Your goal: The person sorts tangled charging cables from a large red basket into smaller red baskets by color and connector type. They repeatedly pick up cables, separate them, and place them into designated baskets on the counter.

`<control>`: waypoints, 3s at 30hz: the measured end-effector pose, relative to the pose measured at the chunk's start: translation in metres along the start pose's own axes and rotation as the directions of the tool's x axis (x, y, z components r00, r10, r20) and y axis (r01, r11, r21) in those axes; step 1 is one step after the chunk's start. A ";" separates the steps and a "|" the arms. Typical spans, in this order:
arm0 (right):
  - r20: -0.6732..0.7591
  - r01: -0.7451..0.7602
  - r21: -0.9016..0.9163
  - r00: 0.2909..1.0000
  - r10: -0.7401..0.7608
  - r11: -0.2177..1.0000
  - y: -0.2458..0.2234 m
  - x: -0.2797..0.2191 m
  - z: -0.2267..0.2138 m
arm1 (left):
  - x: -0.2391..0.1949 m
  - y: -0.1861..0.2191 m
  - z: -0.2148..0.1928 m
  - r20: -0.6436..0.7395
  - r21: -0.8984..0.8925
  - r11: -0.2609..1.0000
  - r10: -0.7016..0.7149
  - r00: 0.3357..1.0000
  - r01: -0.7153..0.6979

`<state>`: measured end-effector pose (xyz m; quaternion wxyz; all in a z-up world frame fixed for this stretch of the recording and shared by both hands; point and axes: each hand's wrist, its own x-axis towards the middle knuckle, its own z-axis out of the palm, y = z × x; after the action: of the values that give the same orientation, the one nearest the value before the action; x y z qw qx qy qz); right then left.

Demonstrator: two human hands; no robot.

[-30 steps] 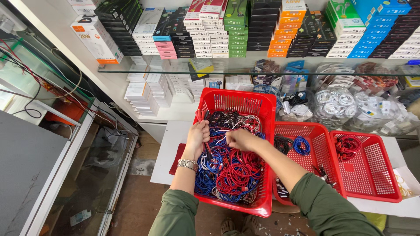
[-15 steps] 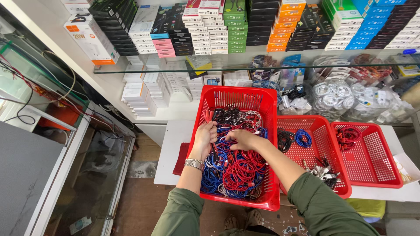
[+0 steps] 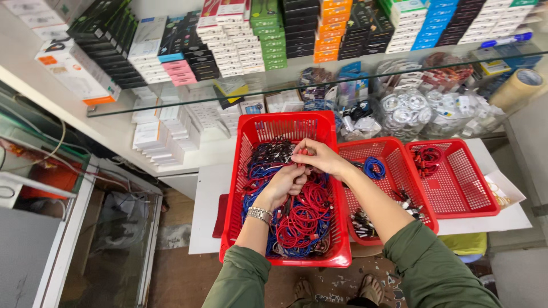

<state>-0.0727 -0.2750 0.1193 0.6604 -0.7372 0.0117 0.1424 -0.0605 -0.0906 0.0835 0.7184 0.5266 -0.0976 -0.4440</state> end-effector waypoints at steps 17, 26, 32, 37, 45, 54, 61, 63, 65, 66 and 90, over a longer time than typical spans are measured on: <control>-0.417 0.064 -0.139 0.901 -0.117 0.988 0.102 -0.145 -0.261 | 0.216 -0.084 0.233 0.230 -0.131 0.977 -0.134 0.964 0.167; -0.814 -0.338 -0.290 0.579 -0.045 0.895 0.220 -0.244 -0.409 | 0.308 -0.147 0.325 -0.014 -0.191 0.973 -0.136 0.991 0.131; -0.704 -0.497 -0.559 0.708 -0.064 0.663 0.306 -0.260 -0.431 | 0.319 -0.160 0.342 -0.056 -0.254 0.956 -0.167 0.984 0.148; -0.669 -0.633 -0.554 0.725 0.163 0.541 0.321 -0.245 -0.434 | 0.320 -0.157 0.345 -0.054 -0.297 0.936 -0.215 0.975 0.190; -0.540 -0.655 -0.496 0.747 0.389 0.570 0.314 -0.238 -0.448 | 0.316 -0.149 0.350 -0.075 -0.194 0.965 -0.194 0.978 0.177; -0.327 0.017 0.034 0.945 -0.005 0.999 0.197 -0.231 -0.458 | 0.323 -0.139 0.376 -0.078 -0.143 0.990 -0.010 0.997 -0.001; -0.207 0.126 0.547 0.978 -0.012 0.827 0.154 -0.240 -0.424 | 0.310 -0.135 0.363 -0.044 -0.032 0.999 0.025 0.999 -0.027; -0.248 0.246 0.843 0.967 -0.061 0.479 0.152 -0.238 -0.421 | 0.303 -0.132 0.356 -0.073 0.021 0.998 0.056 0.996 -0.055; -0.215 0.282 0.820 0.958 -0.189 0.497 0.152 -0.231 -0.408 | 0.296 -0.133 0.351 -0.086 0.026 0.997 0.080 0.993 -0.078; -0.200 0.305 0.808 0.947 -0.251 0.504 0.149 -0.228 -0.402 | 0.294 -0.132 0.348 -0.088 0.030 0.996 0.090 0.992 -0.088; 0.051 0.017 -0.181 0.999 -0.007 0.983 0.094 -0.186 -0.322 | 0.199 -0.107 0.260 -0.113 -0.183 0.980 0.060 0.992 -0.080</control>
<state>-0.2076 -0.6333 0.0981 0.5916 -0.7904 -0.0223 0.1573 -0.1593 -0.4182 0.0388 0.7840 0.4758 -0.0354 -0.3970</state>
